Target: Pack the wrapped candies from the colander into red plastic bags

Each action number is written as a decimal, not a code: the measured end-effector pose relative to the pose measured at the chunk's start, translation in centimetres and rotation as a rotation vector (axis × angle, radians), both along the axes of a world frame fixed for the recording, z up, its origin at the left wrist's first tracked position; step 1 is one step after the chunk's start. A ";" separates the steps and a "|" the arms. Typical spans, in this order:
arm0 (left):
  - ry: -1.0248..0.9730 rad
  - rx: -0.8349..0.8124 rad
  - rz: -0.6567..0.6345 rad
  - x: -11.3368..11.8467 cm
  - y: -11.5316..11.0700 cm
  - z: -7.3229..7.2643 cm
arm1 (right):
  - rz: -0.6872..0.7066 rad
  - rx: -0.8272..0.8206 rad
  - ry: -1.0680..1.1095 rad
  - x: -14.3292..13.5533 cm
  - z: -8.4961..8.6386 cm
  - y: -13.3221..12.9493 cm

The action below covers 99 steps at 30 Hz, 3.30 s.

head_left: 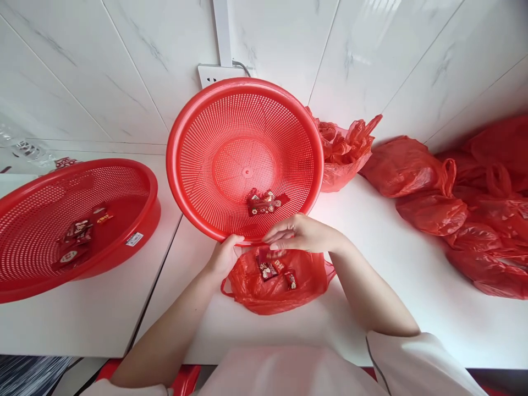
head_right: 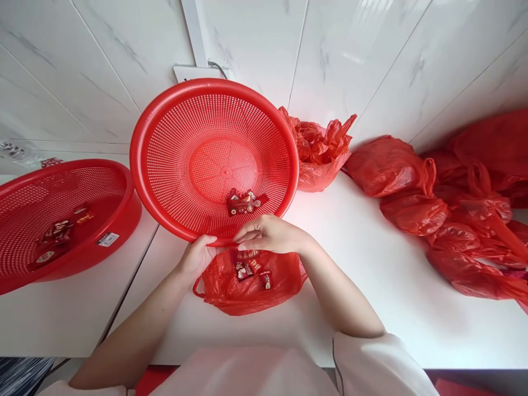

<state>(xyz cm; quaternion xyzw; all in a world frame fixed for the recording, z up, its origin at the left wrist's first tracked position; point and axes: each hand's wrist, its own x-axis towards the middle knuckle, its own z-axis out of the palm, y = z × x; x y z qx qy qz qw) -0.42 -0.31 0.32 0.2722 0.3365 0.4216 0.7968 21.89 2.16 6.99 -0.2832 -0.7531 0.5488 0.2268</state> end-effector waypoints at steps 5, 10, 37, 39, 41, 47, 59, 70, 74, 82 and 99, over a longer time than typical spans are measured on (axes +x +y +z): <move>-0.009 0.051 0.003 0.4 -0.4 0.4 | -0.427 0.516 -0.313 -0.1 -1.9 1.3; 0.025 0.056 -0.018 1.1 -1.2 0.8 | -0.582 0.578 -0.489 -0.5 -4.3 2.6; 0.031 0.073 -0.057 1.3 -1.9 0.7 | -0.518 0.746 -0.628 -1.7 -4.6 2.3; 0.006 0.059 -0.046 1.1 -1.6 0.8 | -0.567 0.841 -0.527 -1.6 -4.0 2.0; -0.030 0.055 -0.037 0.8 -1.3 0.8 | -0.600 0.922 -0.423 -1.5 -3.4 1.6; -0.083 0.079 0.027 0.1 -0.5 0.7 | -0.643 0.812 -0.162 -1.0 -1.5 0.3; -0.056 0.088 0.041 -0.4 -0.3 0.8 | -0.074 0.536 -0.364 -0.2 1.4 -2.2; 0.011 0.104 0.046 1.0 -1.4 0.8 | -0.294 0.664 -0.784 0.0 -2.8 0.6; 0.000 0.062 0.024 0.7 -0.9 0.7 | -0.122 0.613 -0.540 0.7 -1.3 -0.1; -0.029 0.113 0.049 0.5 -0.9 0.3 | -0.341 0.192 -0.081 -0.2 -1.7 1.1; 0.084 0.163 0.037 1.1 -1.4 0.4 | -0.398 0.587 -0.385 0.7 -2.1 1.4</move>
